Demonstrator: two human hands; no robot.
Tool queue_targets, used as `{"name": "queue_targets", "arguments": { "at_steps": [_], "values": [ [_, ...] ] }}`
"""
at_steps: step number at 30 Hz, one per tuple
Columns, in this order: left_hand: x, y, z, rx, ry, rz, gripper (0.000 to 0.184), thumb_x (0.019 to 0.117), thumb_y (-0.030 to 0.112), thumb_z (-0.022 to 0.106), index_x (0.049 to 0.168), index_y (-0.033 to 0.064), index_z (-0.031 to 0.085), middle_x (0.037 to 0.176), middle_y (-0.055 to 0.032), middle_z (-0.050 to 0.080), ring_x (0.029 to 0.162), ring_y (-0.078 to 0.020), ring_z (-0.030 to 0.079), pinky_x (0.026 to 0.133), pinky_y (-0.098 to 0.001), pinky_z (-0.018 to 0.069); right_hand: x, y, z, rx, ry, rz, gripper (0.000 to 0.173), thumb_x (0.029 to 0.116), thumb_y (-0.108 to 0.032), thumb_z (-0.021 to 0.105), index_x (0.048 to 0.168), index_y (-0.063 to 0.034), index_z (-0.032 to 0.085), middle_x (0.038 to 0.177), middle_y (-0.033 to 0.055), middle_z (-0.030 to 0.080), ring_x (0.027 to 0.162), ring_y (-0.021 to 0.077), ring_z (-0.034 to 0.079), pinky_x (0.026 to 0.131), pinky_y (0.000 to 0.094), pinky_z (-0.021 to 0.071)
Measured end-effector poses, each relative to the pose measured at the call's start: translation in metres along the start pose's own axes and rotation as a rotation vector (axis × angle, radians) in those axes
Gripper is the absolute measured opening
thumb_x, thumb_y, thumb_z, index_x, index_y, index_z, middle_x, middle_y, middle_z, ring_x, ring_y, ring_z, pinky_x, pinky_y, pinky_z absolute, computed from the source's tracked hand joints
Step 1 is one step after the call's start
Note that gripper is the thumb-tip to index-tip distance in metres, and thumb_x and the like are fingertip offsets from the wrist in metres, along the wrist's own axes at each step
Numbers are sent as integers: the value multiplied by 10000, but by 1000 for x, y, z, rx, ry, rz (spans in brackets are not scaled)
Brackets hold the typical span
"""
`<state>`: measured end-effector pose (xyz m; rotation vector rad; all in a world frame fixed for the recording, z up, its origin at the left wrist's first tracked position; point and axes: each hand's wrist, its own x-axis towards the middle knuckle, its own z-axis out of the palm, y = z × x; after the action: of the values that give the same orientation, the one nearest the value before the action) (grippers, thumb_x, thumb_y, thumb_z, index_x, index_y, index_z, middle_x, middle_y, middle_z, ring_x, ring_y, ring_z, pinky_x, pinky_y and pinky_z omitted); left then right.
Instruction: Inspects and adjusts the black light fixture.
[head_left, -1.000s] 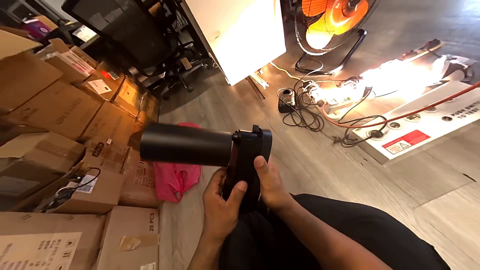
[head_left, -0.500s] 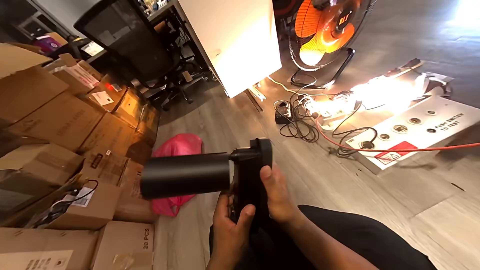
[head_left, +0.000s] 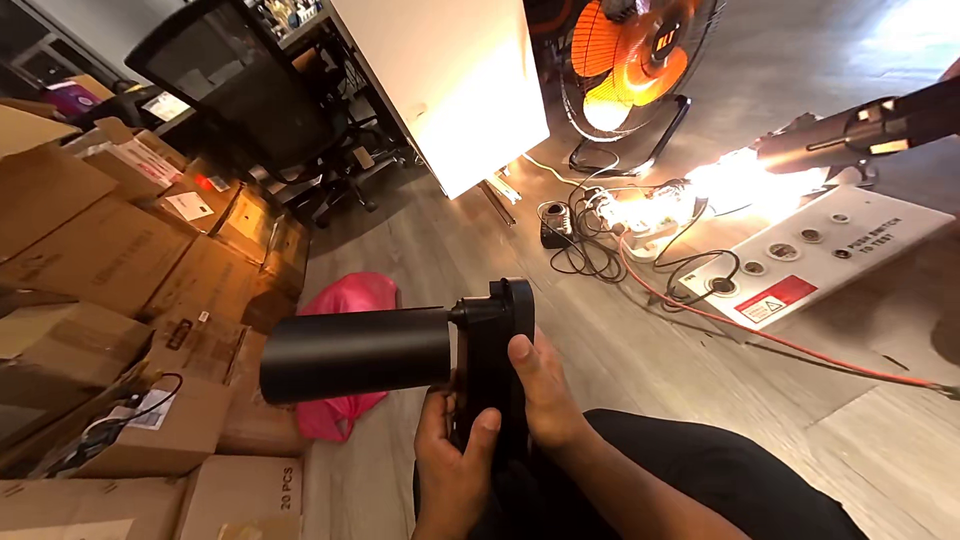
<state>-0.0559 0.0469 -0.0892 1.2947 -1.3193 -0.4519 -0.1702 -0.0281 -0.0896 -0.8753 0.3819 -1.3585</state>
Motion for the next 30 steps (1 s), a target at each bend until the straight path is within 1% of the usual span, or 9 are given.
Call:
{"name": "queue_targets", "arguments": {
  "at_steps": [4, 13, 17, 20, 22, 23, 25, 28, 30],
  "values": [
    [5, 5, 3, -18, 45, 12, 620, 895, 542, 722, 1172, 1, 600, 941, 7, 702, 846, -51, 695, 758, -217, 608, 0, 1, 2, 4, -38, -21, 785, 963, -603, 584, 1363, 56, 438, 1150, 89, 685, 1042, 114, 695, 932, 300, 602],
    [-3, 1, -1, -18, -12, -20, 666, 891, 530, 729, 1232, -18, 563, 977, 0, 716, 888, -55, 702, 800, -226, 609, -2, 5, 2, 35, -5, -22, 821, 943, -623, 605, 1368, 63, 455, 1147, 96, 687, 1035, 128, 698, 920, 313, 607],
    [-8, 7, -9, 70, -29, -36, 710, 825, 514, 800, 1239, -10, 558, 1021, 16, 709, 920, -24, 693, 823, -214, 604, -3, 6, 3, 88, -38, -84, 820, 955, -609, 587, 1393, 56, 394, 1176, 81, 674, 1069, 116, 686, 948, 310, 595],
    [-10, 6, -18, 60, -102, -21, 867, 690, 423, 930, 1319, -3, 512, 1129, 12, 704, 1028, -36, 684, 912, -233, 594, 6, -6, -5, 42, -178, -194, 847, 957, -424, 696, 1474, 87, 261, 1352, 160, 581, 1198, 185, 633, 1033, 358, 551],
    [-15, 4, -21, 77, -143, -14, 884, 667, 398, 948, 1321, -9, 515, 1137, 8, 708, 1041, -36, 684, 923, -232, 592, 11, -17, -17, -58, -183, -252, 719, 876, -318, 781, 1384, 58, 437, 1317, 165, 605, 1161, 221, 643, 994, 386, 564],
    [-18, 4, -22, 99, -157, -13, 855, 663, 395, 949, 1297, 3, 530, 1124, 16, 715, 1035, -27, 686, 922, -228, 592, 13, -21, -25, -123, -179, -282, 642, 840, -309, 812, 1304, 41, 537, 1275, 150, 632, 1141, 219, 651, 975, 385, 575],
    [-16, 3, -23, 134, -184, 8, 816, 672, 383, 948, 1285, 10, 560, 1134, 10, 725, 1061, -36, 685, 950, -248, 587, 20, -28, -40, -252, -208, -353, 512, 806, -321, 827, 1158, -1, 638, 1216, 100, 644, 1142, 180, 633, 958, 349, 570],
    [-11, 1, -26, 150, -233, 73, 766, 694, 417, 934, 1280, 63, 590, 1144, 23, 728, 1081, -51, 684, 967, -266, 586, 22, -36, -48, -295, -262, -420, 403, 838, -307, 813, 1089, -30, 662, 1162, 73, 652, 1119, 157, 628, 946, 328, 565],
    [-9, 1, -26, 114, -264, 83, 777, 696, 406, 936, 1293, 54, 586, 1145, 8, 730, 1066, -72, 697, 950, -272, 599, 22, -38, -46, -276, -288, -430, 347, 862, -281, 794, 1065, -46, 638, 1117, 59, 652, 1084, 151, 639, 926, 328, 572]
  ]
}}
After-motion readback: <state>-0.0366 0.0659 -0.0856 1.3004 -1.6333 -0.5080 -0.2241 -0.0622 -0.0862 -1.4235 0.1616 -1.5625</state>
